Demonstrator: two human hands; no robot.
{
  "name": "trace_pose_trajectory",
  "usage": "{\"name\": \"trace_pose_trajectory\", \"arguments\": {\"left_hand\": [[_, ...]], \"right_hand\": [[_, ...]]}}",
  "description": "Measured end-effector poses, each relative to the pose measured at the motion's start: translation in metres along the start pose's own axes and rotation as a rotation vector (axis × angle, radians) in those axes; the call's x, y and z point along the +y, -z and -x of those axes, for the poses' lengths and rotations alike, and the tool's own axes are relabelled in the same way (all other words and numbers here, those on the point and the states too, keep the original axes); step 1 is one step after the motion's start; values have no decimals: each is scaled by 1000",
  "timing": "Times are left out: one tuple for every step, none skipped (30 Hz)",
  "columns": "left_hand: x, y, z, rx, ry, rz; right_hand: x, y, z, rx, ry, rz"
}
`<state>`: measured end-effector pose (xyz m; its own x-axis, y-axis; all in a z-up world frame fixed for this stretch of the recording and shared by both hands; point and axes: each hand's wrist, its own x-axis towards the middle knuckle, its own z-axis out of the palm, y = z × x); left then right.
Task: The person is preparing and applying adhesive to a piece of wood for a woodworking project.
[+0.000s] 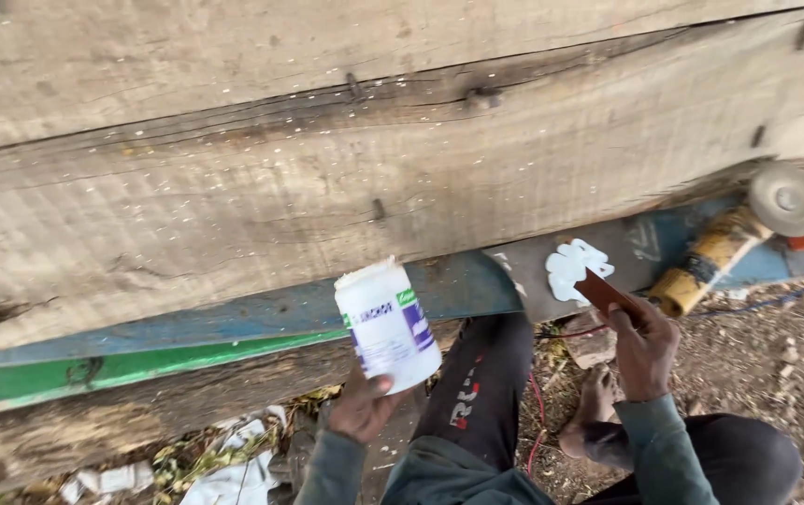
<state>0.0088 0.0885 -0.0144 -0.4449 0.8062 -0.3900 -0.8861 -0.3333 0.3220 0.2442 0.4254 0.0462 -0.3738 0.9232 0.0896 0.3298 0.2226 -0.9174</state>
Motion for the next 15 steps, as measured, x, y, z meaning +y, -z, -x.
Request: {"name": "trace_pose_trajectory", "arguments": {"left_hand": [[-9, -8, -13, -56, -24, -52], [-5, -35, -18, -67, -10, -48], [0, -62, -24, -132, -157, -264], [4, -90, -29, -200, -308, -477], [2, -93, -41, -214, -298, -477], [-1, -96, -53, -149, -498, -811], [-1, -99, -65, -74, -710, -1145], [-3, -100, -72, -88, -712, -1146], [-8, -100, -79, -41, -688, -1203], [-14, -101, -86, 5, -664, -1259], [-20, -98, -95, -5, -667, -1254], [-27, -96, -104, 62, -695, -1371], [-36, -92, -111, 126, -712, -1491], [-41, -90, -113, 110, -707, -1490], [-45, -89, -116, 140, -753, -1577]], "right_hand": [[-1, 6, 2, 7, -55, -69], [2, 8, 2, 22, -55, -59], [5, 11, 2, 25, -67, -133], [8, 14, 2, 27, -77, -206], [8, 16, 3, 44, -75, -203], [7, 17, 4, 66, -97, -243], [6, 14, 2, 83, -115, -290], [7, 13, 3, 95, -110, -293], [8, 15, 4, 72, -91, -252], [9, 17, 5, 50, -73, -210], [7, 17, 4, 58, -66, -207], [4, 17, 2, 58, -54, -123], [3, 18, 6, 63, -51, -38], [8, 18, 6, 78, -53, -34], [12, 17, 4, 90, -65, -108]]}}
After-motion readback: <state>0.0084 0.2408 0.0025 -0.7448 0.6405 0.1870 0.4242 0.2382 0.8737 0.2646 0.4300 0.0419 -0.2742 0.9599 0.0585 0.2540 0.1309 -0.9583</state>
